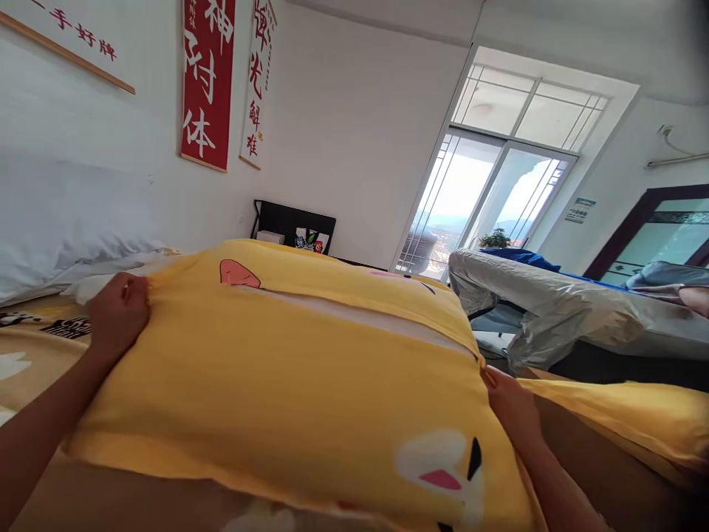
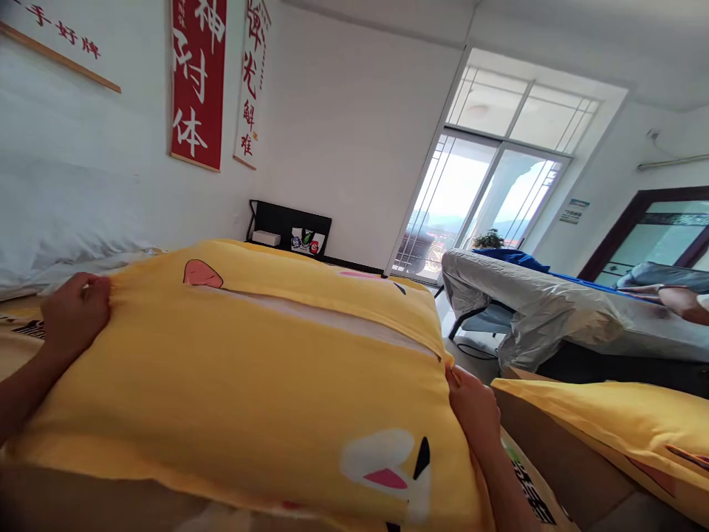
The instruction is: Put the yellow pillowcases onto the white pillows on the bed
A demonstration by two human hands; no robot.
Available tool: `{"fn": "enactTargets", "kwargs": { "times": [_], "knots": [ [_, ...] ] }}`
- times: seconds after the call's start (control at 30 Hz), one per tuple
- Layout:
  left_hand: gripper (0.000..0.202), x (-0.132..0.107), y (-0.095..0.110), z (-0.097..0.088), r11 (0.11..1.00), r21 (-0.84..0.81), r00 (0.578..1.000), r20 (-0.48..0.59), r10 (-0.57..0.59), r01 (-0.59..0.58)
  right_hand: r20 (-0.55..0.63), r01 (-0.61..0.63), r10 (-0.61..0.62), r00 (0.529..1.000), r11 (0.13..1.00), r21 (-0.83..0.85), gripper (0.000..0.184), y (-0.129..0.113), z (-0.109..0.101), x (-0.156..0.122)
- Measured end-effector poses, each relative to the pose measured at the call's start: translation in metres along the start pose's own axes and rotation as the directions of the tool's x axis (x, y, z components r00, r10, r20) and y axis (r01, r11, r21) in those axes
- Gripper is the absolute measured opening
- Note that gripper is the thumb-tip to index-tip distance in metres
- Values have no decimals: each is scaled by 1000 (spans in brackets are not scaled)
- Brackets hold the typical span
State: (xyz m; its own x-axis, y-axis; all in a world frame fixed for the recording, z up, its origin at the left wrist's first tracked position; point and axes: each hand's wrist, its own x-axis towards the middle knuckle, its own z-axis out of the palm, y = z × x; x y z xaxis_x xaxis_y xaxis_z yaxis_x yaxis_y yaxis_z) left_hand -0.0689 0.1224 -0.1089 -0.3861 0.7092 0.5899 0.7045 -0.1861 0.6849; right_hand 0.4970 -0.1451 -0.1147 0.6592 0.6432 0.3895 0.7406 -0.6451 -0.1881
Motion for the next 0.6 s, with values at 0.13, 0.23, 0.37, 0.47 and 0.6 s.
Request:
{"fn": "enactTargets", "kwargs": {
  "times": [0.13,0.23,0.37,0.47,0.6],
  "knots": [
    [34,-47,-50,57,904,386,854,519,-45,-186,245,-68,87,965,994,-86,40,-35,69,-14],
    [35,-56,-70,81,868,432,792,605,-80,-243,346,-57,76,935,996,-65,35,-49,109,-22],
    [39,-46,-72,89,841,447,767,639,-62,-305,383,-39,72,921,995,-93,37,-38,107,-6],
    [46,-48,-75,91,830,457,764,643,-60,-319,365,-26,68,929,993,-117,29,-33,79,19],
    [42,-54,-85,94,789,475,778,628,5,-389,262,12,5,965,998,-61,35,-49,32,55]
  ]
}}
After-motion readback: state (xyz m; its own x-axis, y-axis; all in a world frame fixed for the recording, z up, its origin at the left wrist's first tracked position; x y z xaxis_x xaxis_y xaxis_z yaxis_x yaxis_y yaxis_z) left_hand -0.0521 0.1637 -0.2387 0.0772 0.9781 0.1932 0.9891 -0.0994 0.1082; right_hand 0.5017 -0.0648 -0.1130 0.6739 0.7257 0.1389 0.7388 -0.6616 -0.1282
